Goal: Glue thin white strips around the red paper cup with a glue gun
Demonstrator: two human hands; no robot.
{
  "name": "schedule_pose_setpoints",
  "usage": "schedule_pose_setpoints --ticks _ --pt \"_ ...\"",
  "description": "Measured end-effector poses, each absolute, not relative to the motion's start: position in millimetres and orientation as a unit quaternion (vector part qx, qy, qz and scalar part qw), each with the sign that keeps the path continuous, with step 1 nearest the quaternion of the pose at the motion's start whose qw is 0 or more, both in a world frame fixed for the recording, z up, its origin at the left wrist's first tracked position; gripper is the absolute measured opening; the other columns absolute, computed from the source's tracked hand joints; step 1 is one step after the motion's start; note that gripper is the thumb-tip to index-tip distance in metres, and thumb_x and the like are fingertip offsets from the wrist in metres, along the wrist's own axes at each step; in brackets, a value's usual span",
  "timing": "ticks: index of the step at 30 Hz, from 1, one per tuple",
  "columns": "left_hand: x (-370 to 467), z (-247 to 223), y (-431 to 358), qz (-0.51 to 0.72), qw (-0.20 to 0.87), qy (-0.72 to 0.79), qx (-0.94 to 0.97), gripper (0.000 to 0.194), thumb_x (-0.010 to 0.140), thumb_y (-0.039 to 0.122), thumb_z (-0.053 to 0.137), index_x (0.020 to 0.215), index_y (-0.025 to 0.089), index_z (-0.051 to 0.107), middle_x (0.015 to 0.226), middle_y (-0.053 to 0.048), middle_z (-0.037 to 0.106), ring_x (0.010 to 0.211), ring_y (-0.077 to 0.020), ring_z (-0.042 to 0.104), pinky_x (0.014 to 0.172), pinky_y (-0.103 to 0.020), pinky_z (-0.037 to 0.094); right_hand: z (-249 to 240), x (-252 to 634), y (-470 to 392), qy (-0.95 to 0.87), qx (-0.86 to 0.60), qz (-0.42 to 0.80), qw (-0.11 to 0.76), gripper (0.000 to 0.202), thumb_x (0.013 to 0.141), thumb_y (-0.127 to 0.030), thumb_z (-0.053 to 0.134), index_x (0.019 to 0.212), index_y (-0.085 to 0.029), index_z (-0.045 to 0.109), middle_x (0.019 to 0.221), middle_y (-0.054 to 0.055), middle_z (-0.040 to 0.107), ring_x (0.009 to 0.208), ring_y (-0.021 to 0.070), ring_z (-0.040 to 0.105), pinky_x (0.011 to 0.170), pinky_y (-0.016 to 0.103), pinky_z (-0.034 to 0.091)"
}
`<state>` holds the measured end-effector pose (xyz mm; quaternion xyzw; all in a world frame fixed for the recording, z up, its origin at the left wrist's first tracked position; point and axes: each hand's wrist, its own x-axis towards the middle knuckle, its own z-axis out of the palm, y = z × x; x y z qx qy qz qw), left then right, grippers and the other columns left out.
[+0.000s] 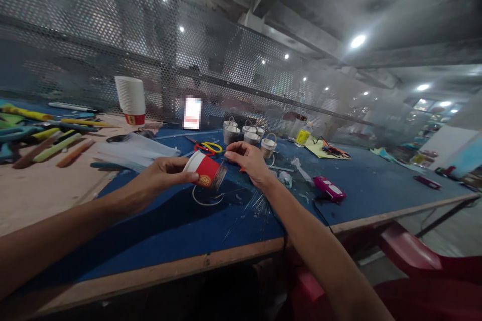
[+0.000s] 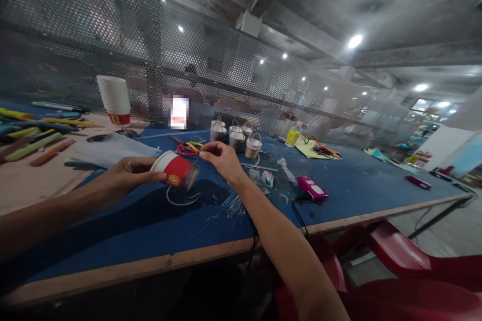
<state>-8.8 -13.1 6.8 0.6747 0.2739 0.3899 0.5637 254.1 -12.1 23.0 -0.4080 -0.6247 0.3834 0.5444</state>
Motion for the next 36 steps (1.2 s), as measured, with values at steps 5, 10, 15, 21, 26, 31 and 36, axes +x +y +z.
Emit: schedule_pose_setpoints --ticks 5,10,15,21,26,31,36 --pt "-8 7 -16 0.391 0.568 0.288 0.665 0.024 0.079 0.032 0.09 0.101 0.023 0.09 0.094 -0.007 0.087 0.097 -0.0266 0.075 0.098 -0.038 0.052 16 253 -7 -0.648 -0.42 0.367 0.519 0.027 0.075 -0.04 0.085 0.092 -0.022 0.073 0.092 0.002 0.074 0.087 0.0171 0.067 0.09 0.034 0.055" --pt "-8 11 -20 0.397 0.559 0.292 0.667 0.022 0.083 0.031 0.087 0.103 0.023 0.09 0.098 -0.007 0.087 0.101 -0.0274 0.075 0.101 -0.039 0.051 7 261 8 -0.654 -0.457 0.281 0.533 0.019 0.089 -0.039 0.07 0.097 -0.021 0.071 0.094 0.002 0.074 0.078 0.0157 0.07 0.085 0.033 0.055" --pt "-8 14 -16 0.43 0.562 0.309 0.635 0.025 0.08 0.032 0.089 0.102 0.021 0.089 0.106 -0.01 0.087 0.106 -0.0292 0.075 0.104 -0.04 0.052 11 263 7 -0.643 -0.428 0.31 0.555 0.043 0.094 -0.063 0.063 0.09 -0.021 0.071 0.094 0.005 0.075 0.088 0.0185 0.072 0.086 0.032 0.056" --pt "-10 11 -7 0.464 0.551 0.336 0.607 0.036 0.073 0.04 0.094 0.103 0.022 0.088 0.11 -0.012 0.086 0.104 -0.0302 0.078 0.099 -0.041 0.058 13 250 -5 -0.699 -0.397 0.351 0.481 0.055 0.089 -0.074 0.066 0.102 -0.022 0.074 0.104 0.006 0.078 0.104 0.0225 0.072 0.098 0.036 0.054" --pt "-9 11 -10 0.455 0.563 0.336 0.603 0.032 0.072 0.037 0.095 0.1 0.025 0.088 0.104 -0.008 0.087 0.105 -0.0307 0.079 0.098 -0.037 0.06 10 248 -5 -0.701 -0.416 0.339 0.47 0.043 0.087 -0.058 0.077 0.108 -0.021 0.073 0.109 0.007 0.078 0.103 0.0219 0.072 0.097 0.036 0.053" --pt "-6 13 -17 0.452 0.606 0.329 0.566 0.02 0.074 0.037 0.094 0.086 0.023 0.088 0.088 -0.008 0.086 0.086 -0.0239 0.079 0.083 -0.029 0.061 10 243 -11 -0.71 -0.391 0.358 0.464 0.034 0.086 -0.048 0.08 0.107 -0.022 0.074 0.111 0.006 0.078 0.104 0.0215 0.072 0.1 0.037 0.053" --pt "-8 10 -12 0.455 0.596 0.342 0.566 0.015 0.076 0.036 0.092 0.081 0.023 0.087 0.088 -0.008 0.086 0.084 -0.0238 0.077 0.081 -0.03 0.061 15 240 -18 -0.726 -0.408 0.324 0.448 0.03 0.093 -0.048 0.073 0.107 -0.021 0.075 0.11 0.007 0.078 0.102 0.022 0.072 0.099 0.038 0.052"
